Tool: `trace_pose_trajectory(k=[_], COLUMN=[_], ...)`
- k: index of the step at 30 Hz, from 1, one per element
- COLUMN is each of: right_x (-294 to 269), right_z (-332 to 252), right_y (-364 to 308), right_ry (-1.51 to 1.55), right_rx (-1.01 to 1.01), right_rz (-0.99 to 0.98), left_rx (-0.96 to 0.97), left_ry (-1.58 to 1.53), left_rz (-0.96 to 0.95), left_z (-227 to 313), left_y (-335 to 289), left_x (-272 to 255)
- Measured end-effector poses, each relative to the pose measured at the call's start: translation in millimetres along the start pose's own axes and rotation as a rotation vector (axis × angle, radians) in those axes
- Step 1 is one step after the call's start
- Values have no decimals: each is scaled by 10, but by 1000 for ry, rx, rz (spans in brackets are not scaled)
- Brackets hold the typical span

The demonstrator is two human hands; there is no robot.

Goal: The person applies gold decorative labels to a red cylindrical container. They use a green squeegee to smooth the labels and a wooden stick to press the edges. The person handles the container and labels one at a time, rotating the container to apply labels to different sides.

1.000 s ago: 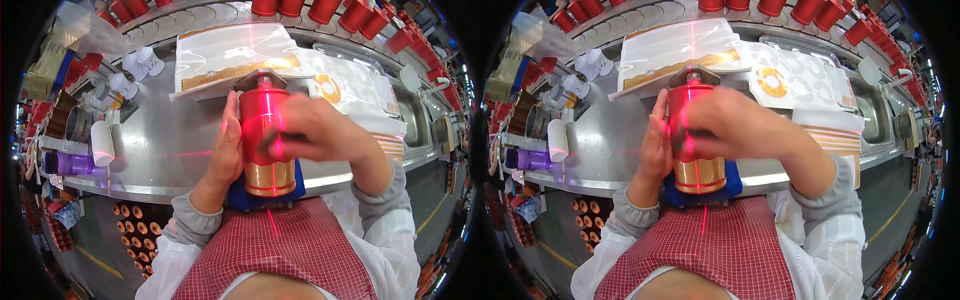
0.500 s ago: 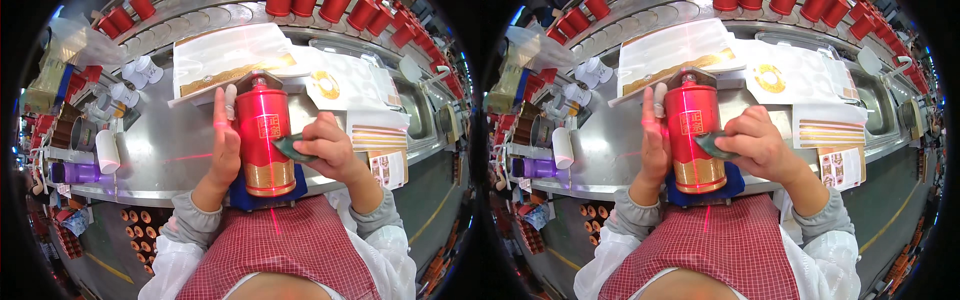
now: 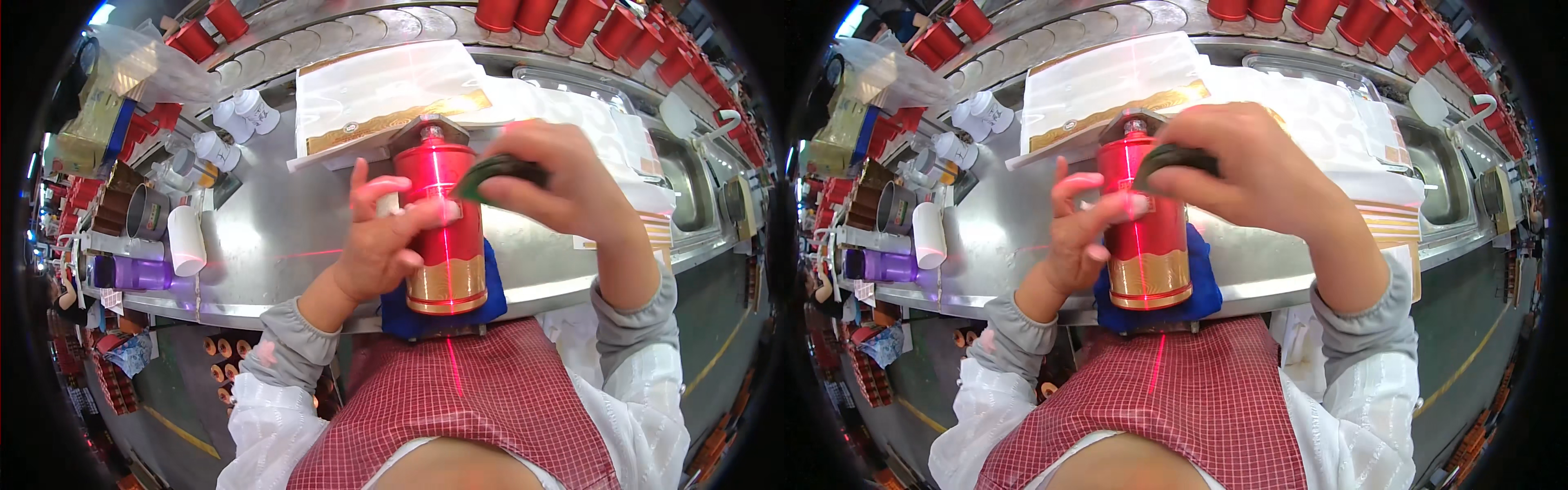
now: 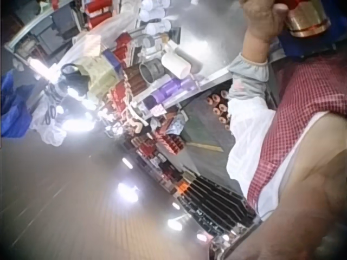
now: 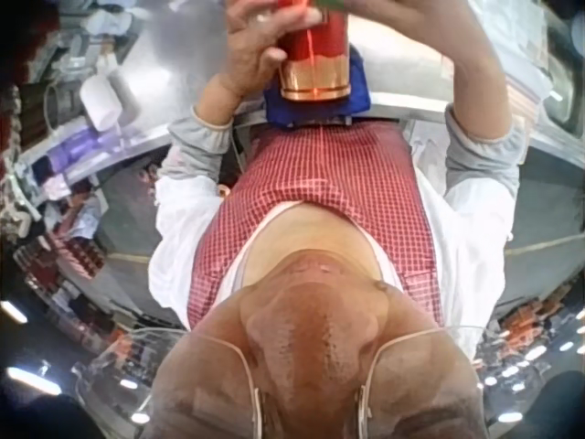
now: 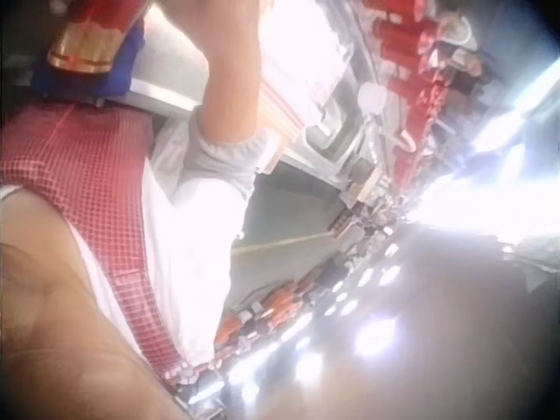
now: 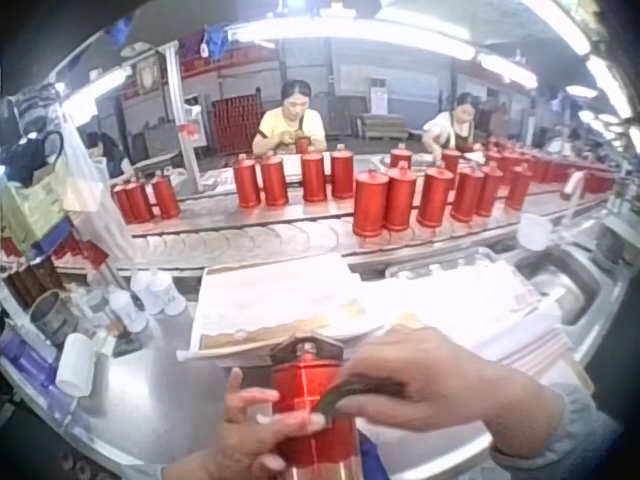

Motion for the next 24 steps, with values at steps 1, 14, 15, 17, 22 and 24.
trace_pose_trajectory(k=[1,14,15,17,22,24], right_x=[82,325,418,311,544,556], right_z=[0,100,163,403,538,561], right_y=[127,152,38,-141,-549,-669], right_ry=[61,142,193,18,654,671], right_rx=[-42,55,125,311,561,527], right_rz=[-72,85,162,438,705,765], left_rx=[-64,-379,-351,-236,55,141], left_ry=[-16,-161,-124,-71,82,84], left_rz=[56,199,187,192,-46,-153], left_z=[-51,-115,-119,-33,-62,-68], left_y=[-27,-363,-384,-302,261,501], left_x=[-24,72,94,63,-83,-123])
Point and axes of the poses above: each hand's wrist, its own y-axis towards the middle knuckle, its own x-axis out of the palm, z = x × y, the point moved 4 cm from there along y, towards the middle knuckle, and after that the axes turned 5 degrees about -z, right-handed, at the moved point
